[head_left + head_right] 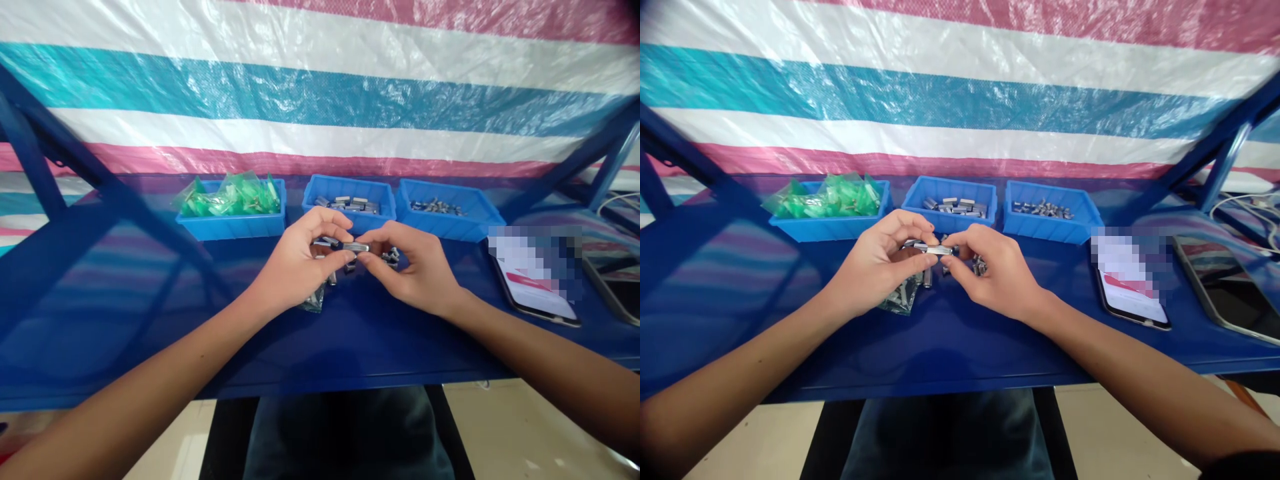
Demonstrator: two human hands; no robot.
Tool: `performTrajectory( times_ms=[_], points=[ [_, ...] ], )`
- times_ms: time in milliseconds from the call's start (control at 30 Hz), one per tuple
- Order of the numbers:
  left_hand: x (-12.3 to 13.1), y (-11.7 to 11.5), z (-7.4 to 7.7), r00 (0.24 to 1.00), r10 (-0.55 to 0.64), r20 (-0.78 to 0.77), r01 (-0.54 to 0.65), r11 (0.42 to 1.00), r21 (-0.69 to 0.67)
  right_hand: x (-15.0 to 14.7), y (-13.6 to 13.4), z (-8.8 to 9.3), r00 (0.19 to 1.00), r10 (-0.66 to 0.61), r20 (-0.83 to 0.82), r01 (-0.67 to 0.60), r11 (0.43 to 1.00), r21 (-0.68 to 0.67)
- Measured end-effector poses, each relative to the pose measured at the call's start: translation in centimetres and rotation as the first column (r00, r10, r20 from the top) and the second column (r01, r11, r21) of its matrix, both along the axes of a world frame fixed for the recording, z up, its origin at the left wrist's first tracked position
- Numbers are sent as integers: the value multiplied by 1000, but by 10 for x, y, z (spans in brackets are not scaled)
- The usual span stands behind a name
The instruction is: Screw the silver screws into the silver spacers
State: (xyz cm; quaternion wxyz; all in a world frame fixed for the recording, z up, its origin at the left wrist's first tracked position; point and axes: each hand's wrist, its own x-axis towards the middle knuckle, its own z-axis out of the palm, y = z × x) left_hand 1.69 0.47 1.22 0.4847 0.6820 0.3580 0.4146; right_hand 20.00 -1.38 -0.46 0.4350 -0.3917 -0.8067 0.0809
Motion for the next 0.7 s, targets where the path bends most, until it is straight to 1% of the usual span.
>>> performTrajectory(
  times_ms=[67,100,167,233,300,367,400,467,533,567,633,700],
  points=[
    [-1,0,-2,999,39,-30,-37,998,58,1,3,2,999,-44,12,44,997,66],
    [-2,1,-3,997,67,-47,-62,994,93,2,7,4,996,-92,2,91,990,110],
    [-3,2,-5,989,123,-86,-107,980,169,5,18,7,974,-224,-33,226,954,195],
    [-5,2,-6,977,164,-136,-128,962,242,9,31,7,935,-353,-27,348,903,252],
    [-6,2,-6,962,182,-205,-110,942,318,12,43,3,898,-433,75,397,873,282],
    [-8,1,-4,934,170,-315,-36,920,390,13,48,-3,866,-438,241,368,885,287],
    [-8,0,-4,910,147,-388,30,910,413,13,48,-6,849,-419,321,338,898,280],
    [-10,-1,-2,832,84,-549,193,883,428,14,45,-11,818,-384,428,292,919,265],
    [-11,-3,-2,737,39,-675,339,842,419,15,41,-12,797,-391,461,297,917,266],
    [-12,-3,-3,697,35,-717,388,822,417,16,40,-12,789,-405,461,310,911,270],
    [-13,-4,-3,642,49,-765,436,797,417,19,39,-10,781,-423,460,330,904,270],
    [-14,-3,-4,609,62,-790,442,801,403,21,38,-8,780,-424,461,337,905,262]
  ],
)
